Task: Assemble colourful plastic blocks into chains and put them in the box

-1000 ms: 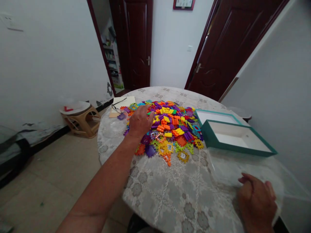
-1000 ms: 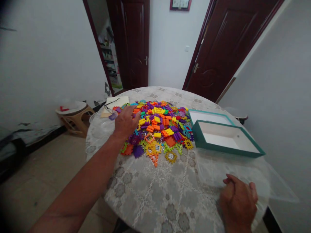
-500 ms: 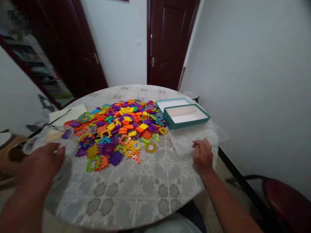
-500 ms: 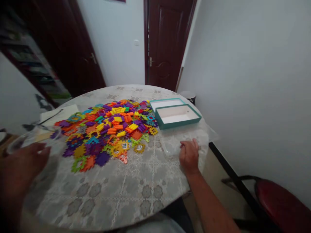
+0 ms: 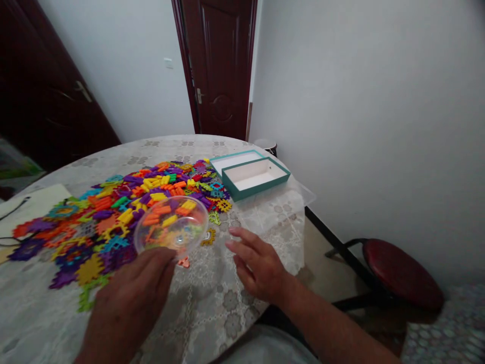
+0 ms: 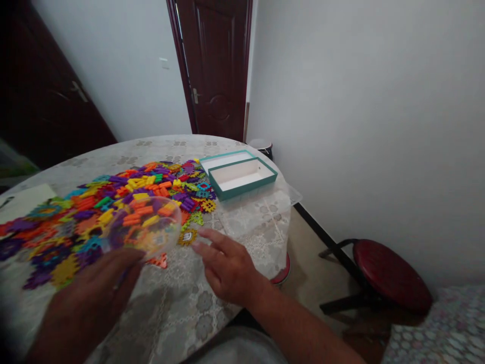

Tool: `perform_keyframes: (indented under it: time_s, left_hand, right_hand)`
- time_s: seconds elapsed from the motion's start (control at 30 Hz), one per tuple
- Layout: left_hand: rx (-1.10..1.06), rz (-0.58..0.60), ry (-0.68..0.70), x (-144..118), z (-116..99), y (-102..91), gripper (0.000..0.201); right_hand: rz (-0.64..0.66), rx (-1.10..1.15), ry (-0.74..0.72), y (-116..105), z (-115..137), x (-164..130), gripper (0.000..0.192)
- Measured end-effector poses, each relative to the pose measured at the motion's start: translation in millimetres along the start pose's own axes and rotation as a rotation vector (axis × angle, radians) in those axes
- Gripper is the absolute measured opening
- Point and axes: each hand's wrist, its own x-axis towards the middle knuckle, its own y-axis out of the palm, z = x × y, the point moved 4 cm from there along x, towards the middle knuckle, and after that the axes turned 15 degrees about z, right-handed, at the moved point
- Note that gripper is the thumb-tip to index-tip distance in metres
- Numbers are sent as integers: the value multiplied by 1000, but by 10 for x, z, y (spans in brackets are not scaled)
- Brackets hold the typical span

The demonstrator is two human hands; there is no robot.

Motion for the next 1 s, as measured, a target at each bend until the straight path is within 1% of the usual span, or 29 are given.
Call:
perform_keyframes:
  time_s: [0.03,0.07,0.1,0.13,0.17,0.23,0.3,0.37,0.4,0.43,0.5,0.57,0.67,0.77,0.87,0.93,1.0]
  left_hand:
    - [-23,15,43,167,-294,30,39]
    - [-39,0,104,292,-544,44,31]
    - [-39,16,152,380,-734,69,27]
    - [-37,28,200,432,-871,90,27]
    - [-41,30,242,456,-958,104,27]
    - [-73,7,276,462,-1015,110,31]
    - [-131,-39,253,450,-966,87,46]
    - [-158,-68,198,431,-850,58,63]
    - [-152,-68,173,415,-773,49,67]
    - [-130,-60,151,391,-684,47,68]
    - [-81,-44,106,312,-470,59,61]
    - [-54,-8,47,192,-236,95,53]
    - [-29,36,-68,-49,55,137,42]
    - [-19,70,-169,-303,217,158,42]
    - [17,126,-253,-516,303,208,56]
    - [40,164,-290,-628,341,254,66]
    - [49,180,-311,-712,366,285,72]
  right_hand:
    - [64,-13,-10,55,45,14,57]
    - [115,-41,-5,102,59,14,53]
    - [148,-78,12,136,49,2,47]
    - [164,-114,33,154,20,-20,41]
    - [163,-144,54,150,-22,-51,36]
    - [126,-176,94,73,-143,-126,28]
    - [69,-207,148,-99,-328,-202,25]
    - [-4,-279,241,-353,-599,-268,24]
    - [-36,-334,299,-494,-761,-297,25]
    - [-72,-402,351,-638,-928,-324,24]
    - [-75,-520,451,-876,-1270,-374,25]
    - [-18,-634,566,-1027,-1575,-429,25]
    - [120,-751,723,-1090,-1884,-540,25]
    - [224,-815,817,-1062,-2048,-672,28]
    - [232,-842,886,-1050,-2184,-793,32]
    - [200,-854,886,-1047,-2252,-837,32]
    - [158,-864,855,-1043,-2268,-845,33]
